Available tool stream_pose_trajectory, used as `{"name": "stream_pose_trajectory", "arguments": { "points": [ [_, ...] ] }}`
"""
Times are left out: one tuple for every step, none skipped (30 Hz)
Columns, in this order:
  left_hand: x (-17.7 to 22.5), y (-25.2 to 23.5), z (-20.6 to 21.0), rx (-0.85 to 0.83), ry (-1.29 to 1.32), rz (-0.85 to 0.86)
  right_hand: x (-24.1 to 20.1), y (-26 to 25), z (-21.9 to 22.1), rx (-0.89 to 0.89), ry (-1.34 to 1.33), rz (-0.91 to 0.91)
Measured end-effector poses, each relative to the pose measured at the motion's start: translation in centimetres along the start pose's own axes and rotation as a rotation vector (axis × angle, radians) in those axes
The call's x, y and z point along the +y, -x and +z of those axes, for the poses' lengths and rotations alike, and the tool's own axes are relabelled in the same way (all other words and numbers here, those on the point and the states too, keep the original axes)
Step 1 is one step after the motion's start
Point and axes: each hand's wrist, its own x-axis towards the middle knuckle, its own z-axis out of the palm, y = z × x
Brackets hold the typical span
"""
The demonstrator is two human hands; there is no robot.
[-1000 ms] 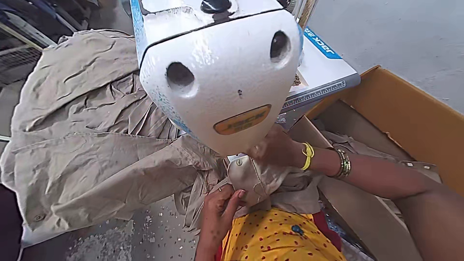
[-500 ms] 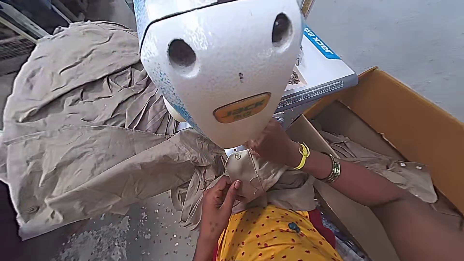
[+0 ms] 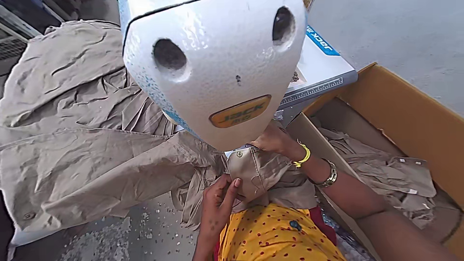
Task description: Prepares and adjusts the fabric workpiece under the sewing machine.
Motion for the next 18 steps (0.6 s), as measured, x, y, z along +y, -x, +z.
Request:
{"name": "stream_pose_trajectory", "arguments": {
  "points": [
    [-0.1, -0.1, 0.1, -0.002, 0.006, 0.002, 0.0, 0.0, -0.1, -0.009, 0.007, 0.001],
    [-0.1, -0.1, 0.2, -0.006, 0.017, 0.000, 0.2, 0.0, -0.2, -0.025, -0.001, -0.006],
    [-0.1, -0.1, 0.2, -0.012, 0.037, -0.008, 0.4, 0.1, -0.6, -0.053, -0.027, -0.010],
    [0.2, 0.0, 0.1, -0.015, 0.068, -0.023, 0.7, 0.4, -1.1, -0.094, -0.057, -0.009],
    [0.5, 0.0, 0.0, -0.009, 0.108, -0.042, 0.8, 0.8, -1.7, -0.160, -0.079, 0.030],
    [0.9, 0.0, -0.2, 0.006, 0.154, -0.067, 1.0, 1.3, -2.3, -0.233, -0.086, 0.083],
    [1.2, -0.1, -0.4, 0.016, 0.201, -0.097, 1.1, 1.7, -2.8, -0.294, -0.080, 0.125],
    [1.4, -0.2, -0.7, 0.016, 0.245, -0.136, 1.2, 2.2, -2.8, -0.322, -0.061, 0.144],
    [1.7, -0.4, -1.0, 0.015, 0.274, -0.183, 1.3, 2.5, -2.6, -0.297, -0.056, 0.155],
    [2.1, -0.9, -1.2, 0.019, 0.296, -0.232, 1.3, 2.5, -2.4, -0.244, -0.057, 0.157],
    [2.6, -1.5, -1.1, 0.028, 0.304, -0.272, 1.2, 2.4, -2.4, -0.184, -0.061, 0.148],
    [3.0, -2.2, -1.0, 0.038, 0.294, -0.297, 0.9, 2.2, -2.4, -0.128, -0.050, 0.142],
    [3.3, -3.0, -0.9, 0.051, 0.263, -0.309, 0.6, 1.9, -2.6, -0.077, -0.029, 0.142],
    [3.5, -3.8, -0.8, 0.067, 0.208, -0.299, 0.7, 1.5, -2.7, -0.039, -0.004, 0.122],
    [3.6, -4.5, -0.6, 0.088, 0.141, -0.275, 0.9, 1.1, -2.8, -0.009, 0.017, 0.093],
    [3.6, -5.0, -0.5, 0.108, 0.085, -0.253, 1.0, 0.9, -2.9, 0.012, 0.032, 0.077],
    [3.7, -5.3, -0.5, 0.119, 0.044, -0.239, 1.0, 0.7, -2.9, 0.030, 0.044, 0.070],
    [3.8, -5.4, -0.5, 0.122, 0.015, -0.231, 1.0, 0.8, -2.9, 0.043, 0.058, 0.069]
  ]
}}
